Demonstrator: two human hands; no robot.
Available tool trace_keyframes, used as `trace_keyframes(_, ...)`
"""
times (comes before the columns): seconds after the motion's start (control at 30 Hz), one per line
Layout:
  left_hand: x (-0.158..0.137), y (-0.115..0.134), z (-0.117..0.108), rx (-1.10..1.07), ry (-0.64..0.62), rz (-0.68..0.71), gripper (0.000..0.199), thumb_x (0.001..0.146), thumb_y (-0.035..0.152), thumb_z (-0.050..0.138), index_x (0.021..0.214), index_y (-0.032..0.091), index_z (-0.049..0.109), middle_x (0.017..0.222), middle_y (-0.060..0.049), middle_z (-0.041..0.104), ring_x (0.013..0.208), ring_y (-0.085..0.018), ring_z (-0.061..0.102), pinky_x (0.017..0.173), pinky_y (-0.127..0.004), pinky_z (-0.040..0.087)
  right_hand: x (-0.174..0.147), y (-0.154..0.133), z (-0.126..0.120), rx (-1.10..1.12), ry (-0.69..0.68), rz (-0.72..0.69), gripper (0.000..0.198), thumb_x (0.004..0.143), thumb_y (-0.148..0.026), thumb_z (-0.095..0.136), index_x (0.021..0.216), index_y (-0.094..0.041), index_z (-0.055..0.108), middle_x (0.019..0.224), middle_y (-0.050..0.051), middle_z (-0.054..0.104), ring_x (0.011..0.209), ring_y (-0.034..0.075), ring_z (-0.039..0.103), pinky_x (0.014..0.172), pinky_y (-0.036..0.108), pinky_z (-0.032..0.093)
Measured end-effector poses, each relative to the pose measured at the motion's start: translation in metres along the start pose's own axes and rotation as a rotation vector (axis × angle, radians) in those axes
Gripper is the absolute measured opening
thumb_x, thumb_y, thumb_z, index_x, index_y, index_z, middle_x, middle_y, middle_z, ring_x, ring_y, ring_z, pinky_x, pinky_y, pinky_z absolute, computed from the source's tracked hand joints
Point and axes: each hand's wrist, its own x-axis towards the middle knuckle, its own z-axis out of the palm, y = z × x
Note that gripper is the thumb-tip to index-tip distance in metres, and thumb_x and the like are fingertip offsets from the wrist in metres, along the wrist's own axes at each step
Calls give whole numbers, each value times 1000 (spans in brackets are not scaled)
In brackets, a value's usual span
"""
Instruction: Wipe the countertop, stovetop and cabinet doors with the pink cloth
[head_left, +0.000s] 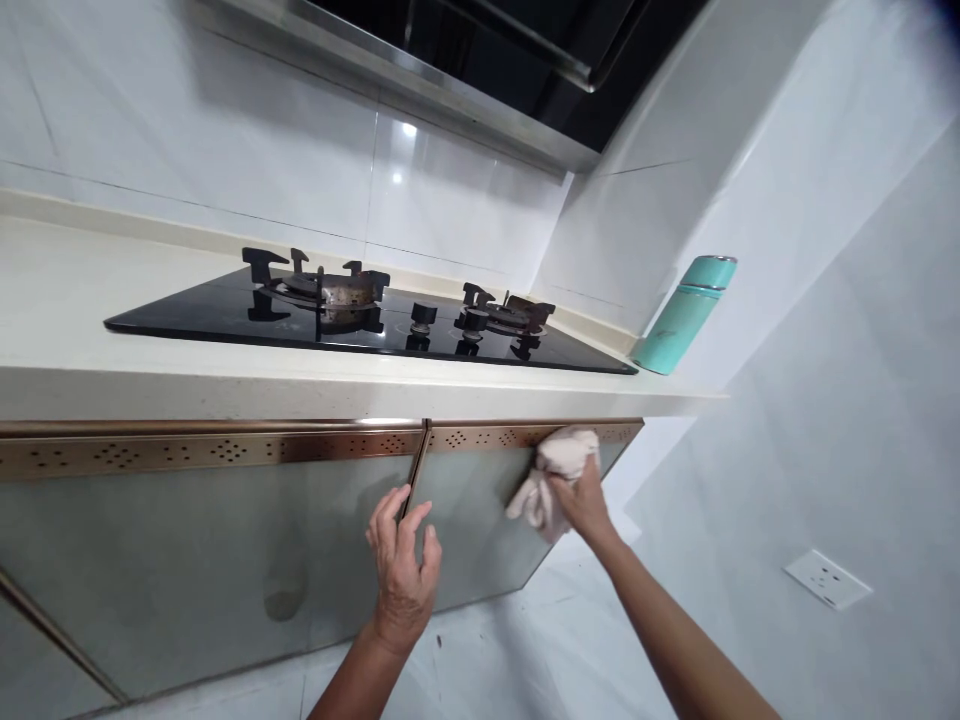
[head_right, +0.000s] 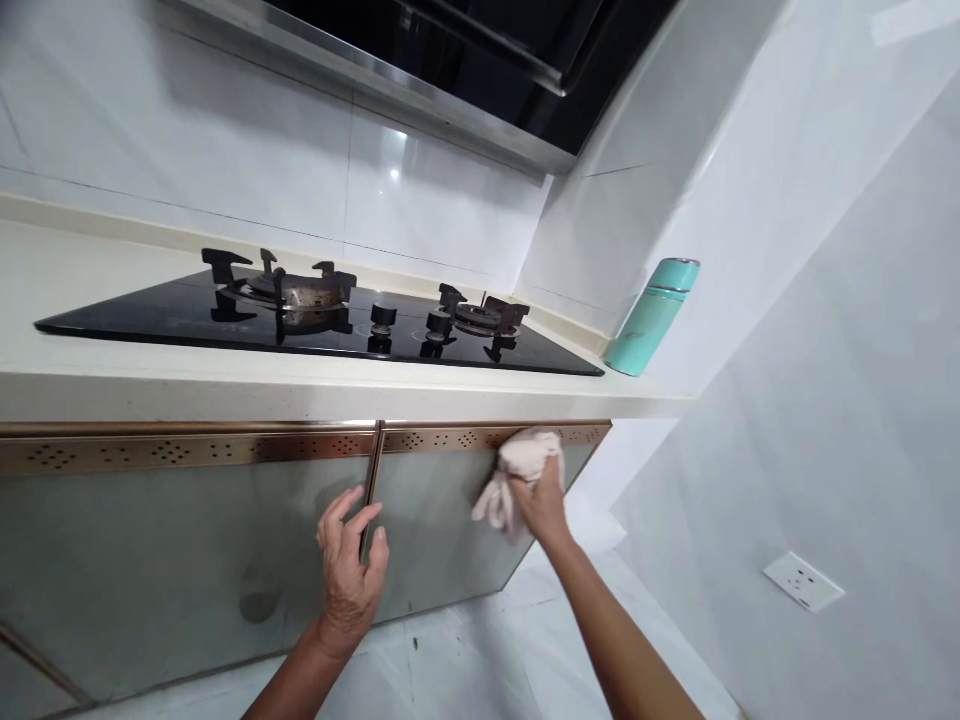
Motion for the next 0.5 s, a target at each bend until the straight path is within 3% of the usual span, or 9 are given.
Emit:
trace_keyframes(0.13,-14,14,-4,-108,-151,111,40,92,15,54,132,19,53,132,-14,60,125,-23,58,102,-40,51,-31,-82,42,389,-301,102,53,76,-45,69,121,-21,54,106,10,72,89,25,70,75,37,58)
trace_keyframes(0.23,-23,25,-8,-159,-211,207,59,89,20,59,145,17,41,145,-20,50,139,-30,48,107,-49,50,-39,-134,49,598,-491,171,44,77,-39,67,115,-18,57,101,7,73,86,21,68,75,33,56)
trace_keyframes(0.37,-21,24,-10,-56,-133,130,70,83,10,61,148,19,38,152,-21,39,146,-34,39,109,-56,48,-34,-175,29,607,-603,122,34,87,-40,59,113,-18,61,99,4,71,86,19,64,76,30,52)
trace_keyframes(0.5,-4,14,-15,-89,-57,25,62,80,3,54,139,21,47,141,-18,45,132,-29,53,100,-46,55,-22,-203,-9,378,-655,-121,21,95,-39,54,93,-19,59,81,0,63,70,14,54,64,26,45)
